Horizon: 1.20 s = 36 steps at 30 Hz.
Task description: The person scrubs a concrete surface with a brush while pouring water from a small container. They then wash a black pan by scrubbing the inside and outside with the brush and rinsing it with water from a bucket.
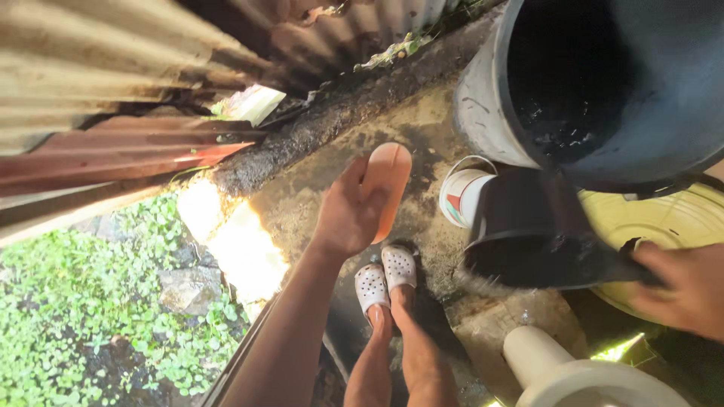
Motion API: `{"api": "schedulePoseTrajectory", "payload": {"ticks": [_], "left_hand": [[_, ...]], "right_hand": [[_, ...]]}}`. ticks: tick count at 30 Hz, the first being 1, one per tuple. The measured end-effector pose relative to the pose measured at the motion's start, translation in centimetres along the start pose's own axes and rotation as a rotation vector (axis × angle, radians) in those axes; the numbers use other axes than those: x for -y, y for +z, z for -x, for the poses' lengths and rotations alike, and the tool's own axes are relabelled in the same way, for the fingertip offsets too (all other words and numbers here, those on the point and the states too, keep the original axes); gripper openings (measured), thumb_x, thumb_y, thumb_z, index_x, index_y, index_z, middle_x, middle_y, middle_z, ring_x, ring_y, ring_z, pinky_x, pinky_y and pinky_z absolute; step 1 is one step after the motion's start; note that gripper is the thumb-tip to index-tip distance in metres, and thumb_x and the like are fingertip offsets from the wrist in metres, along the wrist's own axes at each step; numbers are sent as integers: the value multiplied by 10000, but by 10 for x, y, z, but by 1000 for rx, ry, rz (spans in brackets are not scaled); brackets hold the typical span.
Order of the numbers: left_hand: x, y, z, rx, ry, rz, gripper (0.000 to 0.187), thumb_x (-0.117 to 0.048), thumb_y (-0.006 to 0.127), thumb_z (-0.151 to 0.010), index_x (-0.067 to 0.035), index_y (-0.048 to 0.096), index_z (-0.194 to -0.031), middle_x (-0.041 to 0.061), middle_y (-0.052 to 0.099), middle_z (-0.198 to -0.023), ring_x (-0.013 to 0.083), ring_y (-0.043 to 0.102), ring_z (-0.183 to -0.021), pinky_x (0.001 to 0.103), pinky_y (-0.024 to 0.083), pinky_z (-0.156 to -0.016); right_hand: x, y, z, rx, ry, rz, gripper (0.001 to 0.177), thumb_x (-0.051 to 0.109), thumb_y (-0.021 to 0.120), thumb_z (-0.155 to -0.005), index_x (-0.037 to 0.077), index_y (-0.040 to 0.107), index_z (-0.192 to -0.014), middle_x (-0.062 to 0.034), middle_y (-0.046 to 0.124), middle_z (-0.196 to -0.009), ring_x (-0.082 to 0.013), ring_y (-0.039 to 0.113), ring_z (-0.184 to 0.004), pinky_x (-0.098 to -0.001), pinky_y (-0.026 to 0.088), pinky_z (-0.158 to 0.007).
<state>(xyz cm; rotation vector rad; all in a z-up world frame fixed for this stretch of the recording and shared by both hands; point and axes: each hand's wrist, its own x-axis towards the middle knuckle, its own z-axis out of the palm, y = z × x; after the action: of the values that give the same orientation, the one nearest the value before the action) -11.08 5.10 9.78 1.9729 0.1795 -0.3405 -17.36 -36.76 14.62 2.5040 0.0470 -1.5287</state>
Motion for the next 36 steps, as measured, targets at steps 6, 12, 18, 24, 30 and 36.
{"api": "schedulePoseTrajectory", "payload": {"ticks": [6,12,18,24,30,36], "left_hand": [[42,11,44,36,-52,30,503,-250,687,-923,-59,642,-1386,210,762,-1238,391,725,-1191,434,551,-999],[77,7,55,6,-164,64,550,-234,705,-874,-84,648,-1400,161,771,-1259,308,749,-1183,413,561,-990],[96,6,66,-28,-213,44,532,-226,701,-861,-95,675,-1375,162,792,-1207,313,771,-1147,419,574,-975],[106,32,72,-34,-246,74,550,-237,713,-850,-102,667,-1382,191,778,-1196,364,751,-1152,432,564,-977],[111,49,76,11,-262,2,558,-255,734,-861,-79,645,-1383,229,755,-1244,416,709,-1214,464,555,-1007],[112,50,51,-15,-208,-14,631,-273,719,-867,-92,601,-1460,242,722,-1328,415,688,-1263,467,534,-1056]], "right_hand": [[32,78,-46,-219,-258,-25,681,550,784,-790,152,720,-1338,-193,813,-967,-388,792,-902,-513,635,-828],[33,208,-64,11,60,-931,429,423,765,-887,44,776,-1086,-154,699,-657,-280,671,-557,-470,571,-608],[-19,271,-14,-243,283,-1411,254,192,663,-967,-61,661,-957,-207,653,-660,-298,614,-574,-416,474,-558],[-8,236,-31,-445,464,-1608,203,71,698,-978,-58,611,-1108,-237,740,-932,-284,740,-767,-412,591,-645],[76,185,-120,-448,464,-698,546,339,817,-927,-93,666,-1226,-359,725,-1207,-482,718,-1128,-540,577,-994],[154,174,-140,-466,214,-713,610,349,789,-859,-35,619,-1301,-315,729,-1182,-492,710,-1097,-555,557,-975]]}}
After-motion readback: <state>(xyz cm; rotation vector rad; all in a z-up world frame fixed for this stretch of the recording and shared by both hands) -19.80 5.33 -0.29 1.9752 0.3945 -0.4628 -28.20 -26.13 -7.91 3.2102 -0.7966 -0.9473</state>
